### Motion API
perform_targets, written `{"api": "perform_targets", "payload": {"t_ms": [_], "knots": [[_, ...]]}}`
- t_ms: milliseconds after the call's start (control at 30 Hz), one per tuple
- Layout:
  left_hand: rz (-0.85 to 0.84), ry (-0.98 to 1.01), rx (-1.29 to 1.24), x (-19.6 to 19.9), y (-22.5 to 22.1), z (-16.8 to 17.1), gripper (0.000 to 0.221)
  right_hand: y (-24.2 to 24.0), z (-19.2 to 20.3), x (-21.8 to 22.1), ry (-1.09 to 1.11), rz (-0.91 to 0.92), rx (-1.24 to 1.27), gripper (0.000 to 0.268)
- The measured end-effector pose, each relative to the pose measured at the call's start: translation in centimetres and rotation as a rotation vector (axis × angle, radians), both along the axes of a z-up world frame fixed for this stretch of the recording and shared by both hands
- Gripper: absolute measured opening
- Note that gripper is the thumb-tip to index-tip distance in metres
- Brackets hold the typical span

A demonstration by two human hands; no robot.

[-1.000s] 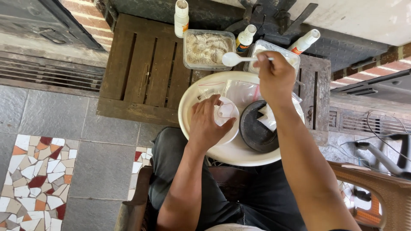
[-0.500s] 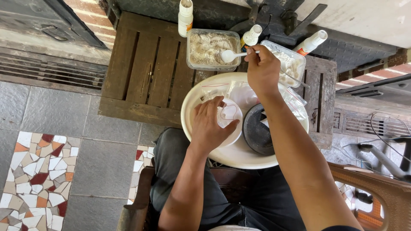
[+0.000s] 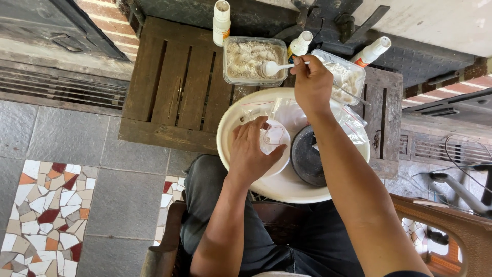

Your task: Packaging white agricultural powder from containers into small plastic zip-lock bags using a spoon.

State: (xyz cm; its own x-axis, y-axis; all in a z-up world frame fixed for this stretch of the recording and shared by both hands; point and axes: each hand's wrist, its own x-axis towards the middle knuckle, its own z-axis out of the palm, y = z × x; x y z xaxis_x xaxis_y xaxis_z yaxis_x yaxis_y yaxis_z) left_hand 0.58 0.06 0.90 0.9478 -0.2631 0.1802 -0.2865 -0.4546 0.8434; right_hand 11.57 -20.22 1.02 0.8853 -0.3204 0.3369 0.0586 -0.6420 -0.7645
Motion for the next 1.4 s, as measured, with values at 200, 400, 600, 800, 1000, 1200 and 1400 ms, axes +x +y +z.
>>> {"api": "perform_targets", "payload": {"t_ms": [200, 400, 600, 800, 1000, 1200, 1400], "knots": [[-0.001, -0.012, -0.015, -0.1, 0.1, 0.1, 0.072, 0.5, 1.7, -1.0, 0.016, -0.059, 0.082, 0.019], [0.007, -0.012, -0.013, 0.0, 0.1, 0.1, 0.073, 0.9, 4.3, -3.3, 0.06, -0.16, 0.242, 0.019], [0.02, -0.081, -0.018, -0.3, -0.2, -0.9, 0.074, -1.0, 6.5, -11.0, 0.002, -0.142, 0.368, 0.021], [0.037, -0.155, 0.011, -0.8, -0.5, -1.2, 0.075, -0.5, 7.3, -16.7, 0.04, -0.099, 0.368, 0.021], [0.043, -0.247, 0.043, -1.5, -1.3, -2.0, 0.077, 0.9, 6.7, -17.2, -0.073, 0.28, -0.314, 0.011], [0.048, -0.339, 0.073, -2.3, -2.0, -4.6, 0.075, 4.0, 2.5, -17.0, -0.057, 0.372, -0.401, 0.006], [0.022, -0.295, 0.226, -2.9, -1.9, -7.1, 0.075, 4.6, 1.7, -17.6, 0.293, 0.234, -0.346, 0.016]]}}
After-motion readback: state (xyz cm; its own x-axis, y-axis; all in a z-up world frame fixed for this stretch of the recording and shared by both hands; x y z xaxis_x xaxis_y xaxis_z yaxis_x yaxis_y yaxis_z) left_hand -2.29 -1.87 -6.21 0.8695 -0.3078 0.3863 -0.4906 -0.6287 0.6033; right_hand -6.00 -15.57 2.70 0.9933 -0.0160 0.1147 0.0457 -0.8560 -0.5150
